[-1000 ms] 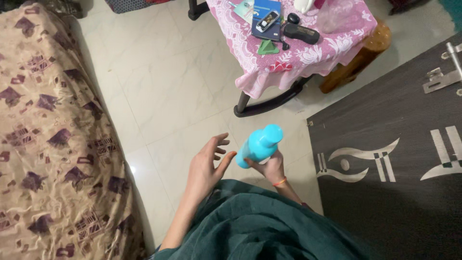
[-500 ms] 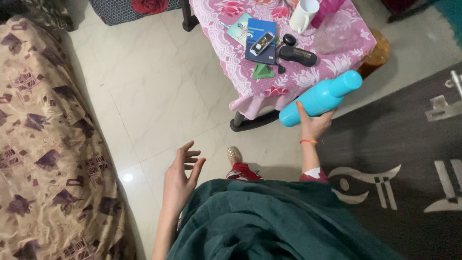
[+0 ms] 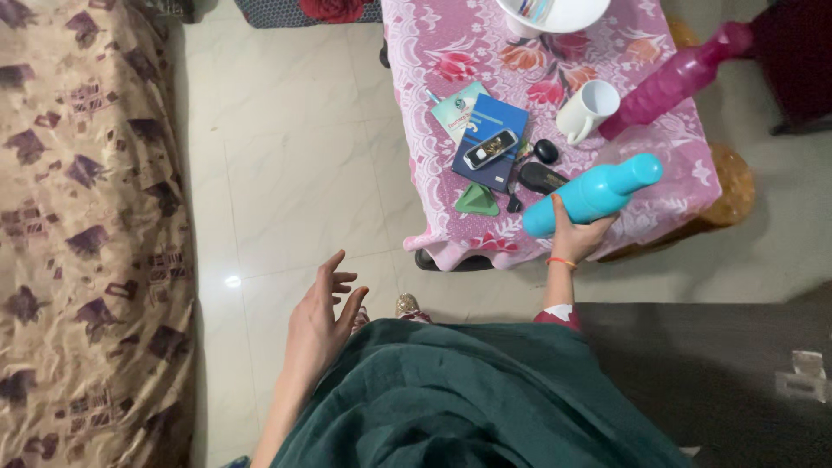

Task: The person carries small items one at a time from a pink-covered table to a floral cushioned bench beside a bed, including a water bottle, phone, notebook, eyeglasses case, mug, bowl, and a green packet, placing each on the bench. They also smooth the floral mat on the bench while arranging the items.

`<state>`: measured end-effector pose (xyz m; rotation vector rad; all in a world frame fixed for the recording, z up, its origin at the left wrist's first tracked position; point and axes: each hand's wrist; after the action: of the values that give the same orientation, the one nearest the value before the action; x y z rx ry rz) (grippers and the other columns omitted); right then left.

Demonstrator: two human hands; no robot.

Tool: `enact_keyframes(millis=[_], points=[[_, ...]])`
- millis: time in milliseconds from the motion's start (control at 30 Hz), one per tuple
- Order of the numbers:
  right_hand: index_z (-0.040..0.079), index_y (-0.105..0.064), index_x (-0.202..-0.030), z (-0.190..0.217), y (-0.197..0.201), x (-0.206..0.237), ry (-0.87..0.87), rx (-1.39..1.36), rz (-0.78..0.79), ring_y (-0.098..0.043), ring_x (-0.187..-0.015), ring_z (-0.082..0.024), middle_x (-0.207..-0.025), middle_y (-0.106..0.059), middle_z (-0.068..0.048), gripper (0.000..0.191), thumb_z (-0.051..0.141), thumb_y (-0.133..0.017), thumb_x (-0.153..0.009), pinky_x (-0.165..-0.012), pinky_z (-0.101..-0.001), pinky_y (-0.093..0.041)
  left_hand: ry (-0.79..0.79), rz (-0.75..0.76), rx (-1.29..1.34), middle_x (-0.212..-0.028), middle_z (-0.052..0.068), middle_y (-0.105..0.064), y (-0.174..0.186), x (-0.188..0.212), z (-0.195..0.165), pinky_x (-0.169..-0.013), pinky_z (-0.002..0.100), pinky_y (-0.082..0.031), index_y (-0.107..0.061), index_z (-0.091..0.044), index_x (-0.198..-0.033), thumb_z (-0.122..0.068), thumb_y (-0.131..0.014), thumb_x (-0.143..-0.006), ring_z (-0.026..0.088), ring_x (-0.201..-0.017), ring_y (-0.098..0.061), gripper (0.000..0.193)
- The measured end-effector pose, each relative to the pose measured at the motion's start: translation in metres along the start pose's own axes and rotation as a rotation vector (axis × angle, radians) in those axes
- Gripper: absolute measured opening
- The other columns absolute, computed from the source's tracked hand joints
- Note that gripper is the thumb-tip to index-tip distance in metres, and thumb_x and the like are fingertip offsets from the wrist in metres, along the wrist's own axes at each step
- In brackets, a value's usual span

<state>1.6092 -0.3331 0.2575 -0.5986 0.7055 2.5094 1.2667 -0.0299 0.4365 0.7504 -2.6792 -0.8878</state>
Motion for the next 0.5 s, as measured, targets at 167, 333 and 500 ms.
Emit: enact_keyframes(millis=[167, 333, 500], points=[[-0.007, -0.04, -0.152, -0.016, -0.015, -0.012, 0.137, 0.087, 0.004, -0.062, -0.128, -0.044, -0.142, -0.06, -0.028, 0.115, 0.047, -0.107, -0.076, -0.108, -0.0516, -0.049, 0.151, 0.003, 0.06, -0.115, 0.011, -0.073, -0.018, 0.001, -0.002, -0.077, 0.038, -0.062, -0.043, -0.012, -0.147, -0.026, -0.071, -0.091, 0.025, -0.097, -0.075, 0.065], [-0.006, -0.043, -0.151, -0.023, -0.025, -0.015, 0.002, 0.09, 0.114, -0.068, -0.123, -0.042, -0.135, -0.068, -0.025, 0.116, 0.058, -0.103, -0.075, -0.105, -0.051, -0.054, 0.08, 0.016, -0.004, -0.116, 0.015, -0.072, -0.019, 0.019, 0.019, -0.08, 0.043, -0.059, -0.035, -0.014, -0.153, -0.032, -0.07, -0.093, 0.031, -0.099, -0.072, 0.072], [-0.024, -0.028, -0.145, -0.028, -0.033, -0.011, 0.186, 0.2, 0.068, -0.056, -0.126, -0.052, -0.138, -0.051, -0.042, 0.124, 0.053, -0.096, -0.076, -0.11, -0.0579, -0.044, 0.008, 0.052, -0.114, -0.115, 0.018, -0.07, -0.019, 0.048, 0.052, -0.085, 0.049, -0.055, -0.027, -0.012, -0.159, -0.034, -0.071, -0.093, 0.039, -0.103, -0.068, 0.082]])
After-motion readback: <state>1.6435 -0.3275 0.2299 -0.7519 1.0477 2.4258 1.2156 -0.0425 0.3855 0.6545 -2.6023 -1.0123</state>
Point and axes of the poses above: each hand's wrist, its own x-axis away from the middle knuckle, its own y-axis out of the back of the hand, z = x × y
